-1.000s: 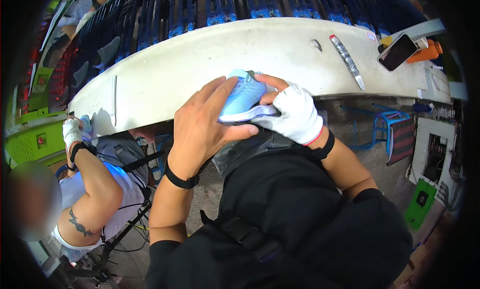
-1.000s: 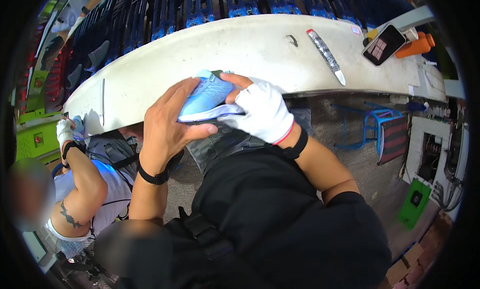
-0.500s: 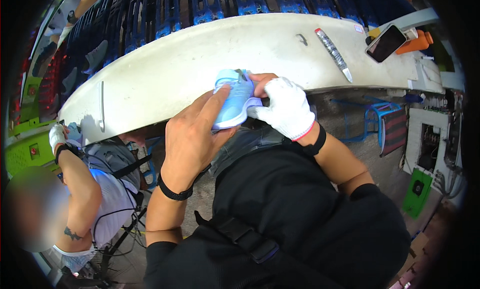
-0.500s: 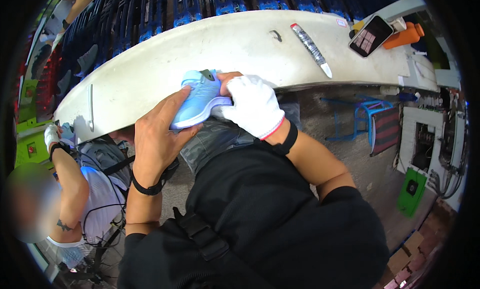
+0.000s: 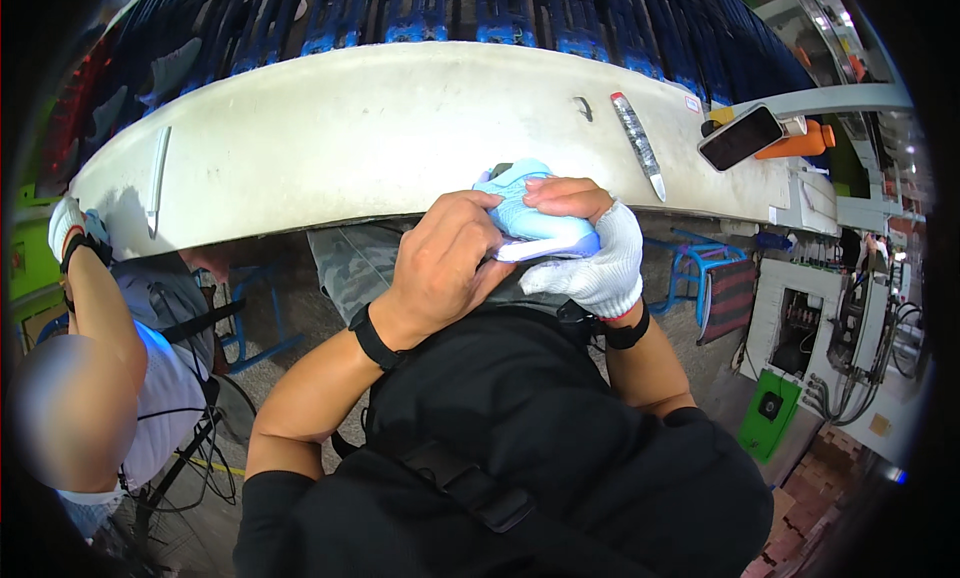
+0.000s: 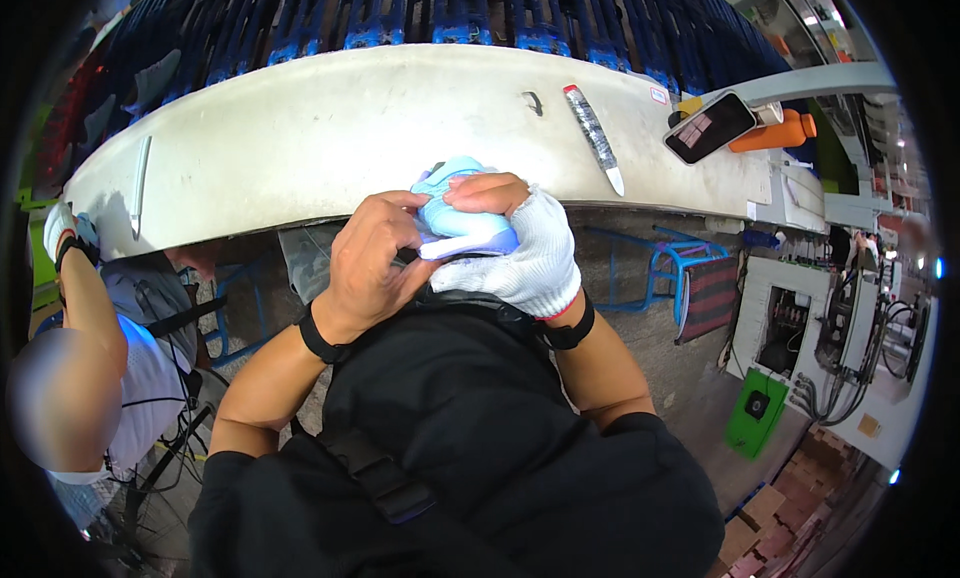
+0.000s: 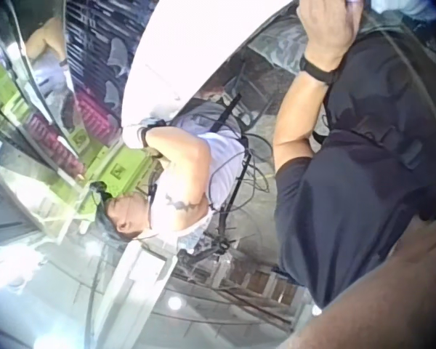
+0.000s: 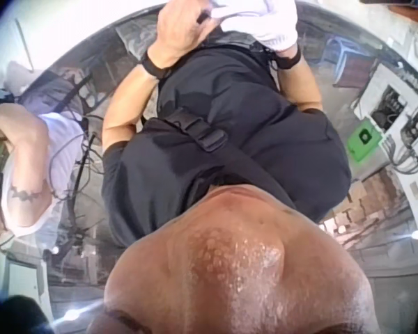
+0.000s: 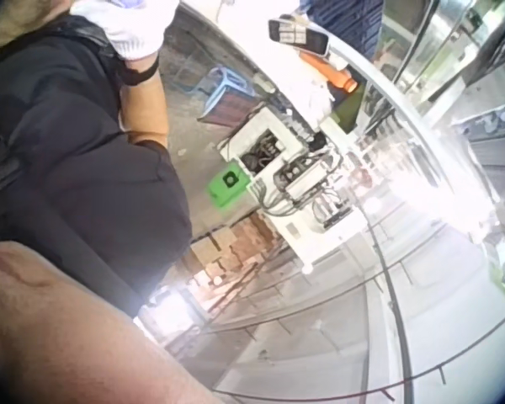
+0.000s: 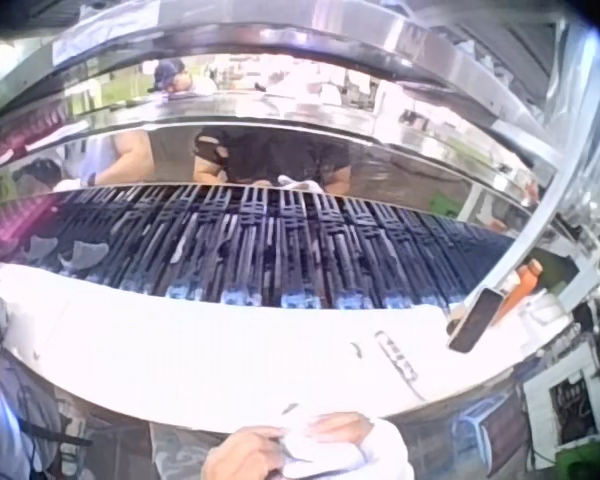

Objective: Checking and joining shoe uppers and soles on a factory assembly line.

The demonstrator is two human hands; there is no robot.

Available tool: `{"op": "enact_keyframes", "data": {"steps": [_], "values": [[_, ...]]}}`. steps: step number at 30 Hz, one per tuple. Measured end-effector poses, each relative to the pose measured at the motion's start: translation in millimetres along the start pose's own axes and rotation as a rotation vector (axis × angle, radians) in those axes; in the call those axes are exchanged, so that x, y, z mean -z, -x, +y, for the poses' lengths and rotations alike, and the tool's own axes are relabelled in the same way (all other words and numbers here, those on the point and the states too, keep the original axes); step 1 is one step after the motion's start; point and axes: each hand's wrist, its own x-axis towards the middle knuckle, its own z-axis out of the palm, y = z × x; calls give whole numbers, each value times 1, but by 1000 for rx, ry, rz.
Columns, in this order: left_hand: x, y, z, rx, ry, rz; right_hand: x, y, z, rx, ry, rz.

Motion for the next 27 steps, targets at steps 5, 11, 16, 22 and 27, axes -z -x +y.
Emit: {"op": "enact_keyframes", "data": {"steps": [5, 11, 16, 22, 27], "values": [[12, -12, -10, 76, 9, -106, 14, -10, 1, 64, 70, -181], [23, -11, -17, 195, -1, -302, 15, -20, -2, 196, 152, -300], [41, 15, -34, 163, -88, -265, 15, -15, 9, 187, -8, -165], [90, -29, -24, -155, -213, -180, -21, -32, 19, -346, -480, 308], [106, -64, -17, 116, -167, -346, -31, -71, 20, 84, 48, -160]]}}
